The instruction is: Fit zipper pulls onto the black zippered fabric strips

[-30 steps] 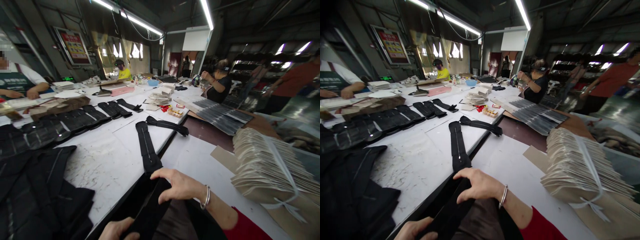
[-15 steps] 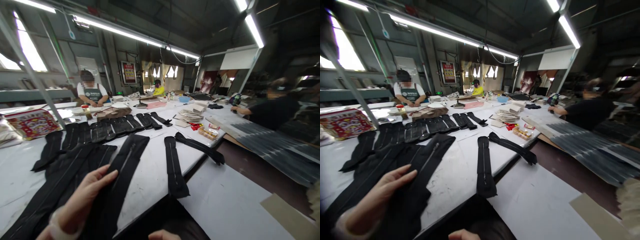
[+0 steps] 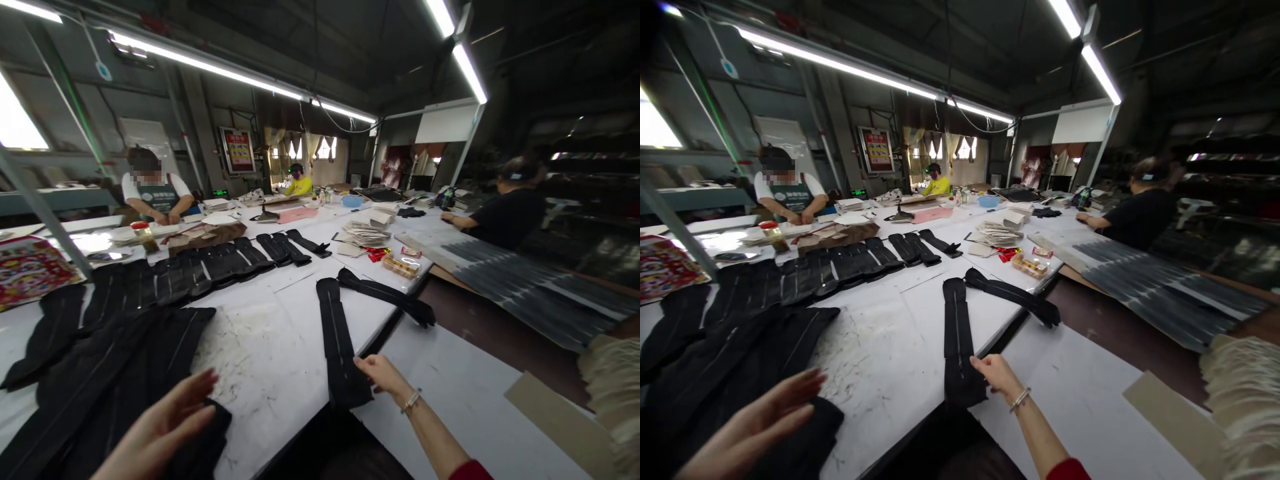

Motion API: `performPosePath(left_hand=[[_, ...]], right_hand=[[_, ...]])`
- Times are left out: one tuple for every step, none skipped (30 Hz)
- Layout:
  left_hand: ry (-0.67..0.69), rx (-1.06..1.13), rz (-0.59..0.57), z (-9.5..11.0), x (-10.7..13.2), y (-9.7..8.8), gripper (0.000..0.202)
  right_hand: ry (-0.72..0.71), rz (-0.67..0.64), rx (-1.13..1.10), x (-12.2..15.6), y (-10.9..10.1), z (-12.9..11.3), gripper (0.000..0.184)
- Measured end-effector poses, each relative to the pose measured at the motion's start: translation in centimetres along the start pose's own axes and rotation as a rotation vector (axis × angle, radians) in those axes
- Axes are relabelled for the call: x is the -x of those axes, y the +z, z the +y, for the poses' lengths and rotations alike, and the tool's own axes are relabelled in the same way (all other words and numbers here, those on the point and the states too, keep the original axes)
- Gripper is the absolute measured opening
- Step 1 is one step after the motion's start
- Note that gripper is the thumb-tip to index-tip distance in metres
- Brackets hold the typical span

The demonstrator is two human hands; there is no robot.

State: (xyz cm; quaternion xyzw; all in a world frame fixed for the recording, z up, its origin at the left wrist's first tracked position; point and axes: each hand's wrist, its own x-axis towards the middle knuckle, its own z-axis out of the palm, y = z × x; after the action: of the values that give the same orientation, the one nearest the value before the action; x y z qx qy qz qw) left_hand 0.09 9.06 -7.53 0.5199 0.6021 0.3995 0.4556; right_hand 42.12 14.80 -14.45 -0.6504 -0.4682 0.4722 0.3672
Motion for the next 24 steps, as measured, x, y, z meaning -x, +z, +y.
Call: performPosePath(left_hand=[[-0.037, 0.079, -0.1, -0.3, 0.0, 3.2, 0.066], [-0.07, 0.152, -0.172, -0.4, -0.3, 6.0, 0.066], [-0.095, 0.222, -0.207, -0.4, -0.8, 8.5, 0.067], [-0.154, 0.299, -0.232, -0.3, -1.6, 10.5, 0.066], [-0.242, 0.378, -0.247, -0.1, -2.7, 12.2, 0.065], [-0.287, 0.406, -0.267, 0.1, -3.8, 13.5, 0.062], [-0.321, 0.43, -0.293, 0.4, -5.1, 14.6, 0.056], [-0.359, 0.452, -0.329, 0.7, -6.5, 15.6, 0.05], [-0.387, 0.472, -0.369, 0.9, -7.7, 16.4, 0.045], [-0.417, 0.491, -0.404, 1.1, -8.9, 17.2, 0.041], [-0.441, 0.512, -0.43, 1.2, -9.9, 17.9, 0.036], [-0.455, 0.532, -0.445, 1.2, -10.7, 18.5, 0.028], [-0.462, 0.551, -0.451, 1.1, -11.2, 19.0, 0.021], [-0.461, 0.568, -0.451, 0.9, -11.6, 19.4, 0.013], [-0.457, 0.583, -0.449, 0.7, -11.8, 19.6, 0.009], [-0.451, 0.593, -0.445, 0.4, -11.8, 19.7, 0.009], [-0.445, 0.6, -0.443, 0.2, -11.8, 19.6, 0.01], [-0.44, 0.603, -0.441, 0.1, -11.6, 19.3, 0.012], [-0.435, 0.604, -0.442, 0.1, -11.5, 18.9, 0.014], [-0.43, 0.604, -0.447, 0.2, -11.2, 18.4, 0.016], [-0.424, 0.604, -0.454, 0.5, -10.9, 17.8, 0.019], [-0.417, 0.605, -0.464, 0.9, -10.5, 17.0, 0.023], [-0.41, 0.604, -0.476, 1.3, -10.0, 16.1, 0.026], [-0.403, 0.602, -0.484, 1.7, -9.4, 15.1, 0.031]], right_hand=[[0.015, -0.034, -0.038, -0.1, 0.7, 0.4, 0.043], [0.017, -0.064, -0.082, 0.0, 1.5, 0.6, 0.045], [0.008, -0.093, -0.129, 0.3, 2.3, 0.7, 0.048], [-0.008, -0.126, -0.175, 0.9, 3.0, 0.5, 0.05], [-0.028, -0.163, -0.216, 1.5, 3.7, 0.3, 0.053], [-0.049, -0.206, -0.247, 2.4, 4.4, 0.0, 0.057], [-0.07, -0.251, -0.267, 3.3, 5.1, -0.4, 0.061], [-0.09, -0.295, -0.272, 4.2, 5.7, -0.7, 0.065], [-0.108, -0.334, -0.262, 5.2, 6.4, -1.0, 0.066], [-0.123, -0.366, -0.235, 6.0, 6.9, -1.2, 0.067], [-0.134, -0.388, -0.189, 6.6, 7.3, -1.2, 0.065], [-0.142, -0.394, -0.127, 6.9, 7.5, -1.2, 0.063], [-0.15, -0.382, -0.05, 6.8, 7.4, -1.1, 0.061], [-0.16, -0.347, 0.036, 6.3, 6.9, -1.0, 0.057], [-0.175, -0.291, 0.128, 5.3, 6.0, -1.0, 0.053], [-0.196, -0.214, 0.22, 4.0, 4.8, -1.1, 0.048], [-0.224, -0.121, 0.305, 2.3, 3.4, -1.2, 0.041], [-0.251, -0.032, 0.384, 0.4, 1.9, -1.4, 0.039], [-0.267, 0.043, 0.461, -1.7, 0.4, -1.6, 0.043], [-0.268, 0.098, 0.534, -3.8, -1.0, -1.9, 0.047], [-0.262, 0.138, 0.599, -5.8, -2.1, -2.0, 0.05], [-0.252, 0.159, 0.654, -7.6, -3.0, -2.1, 0.051], [-0.243, 0.17, 0.696, -9.1, -3.6, -2.1, 0.051], [-0.235, 0.177, 0.724, -10.4, -3.9, -2.1, 0.049]])
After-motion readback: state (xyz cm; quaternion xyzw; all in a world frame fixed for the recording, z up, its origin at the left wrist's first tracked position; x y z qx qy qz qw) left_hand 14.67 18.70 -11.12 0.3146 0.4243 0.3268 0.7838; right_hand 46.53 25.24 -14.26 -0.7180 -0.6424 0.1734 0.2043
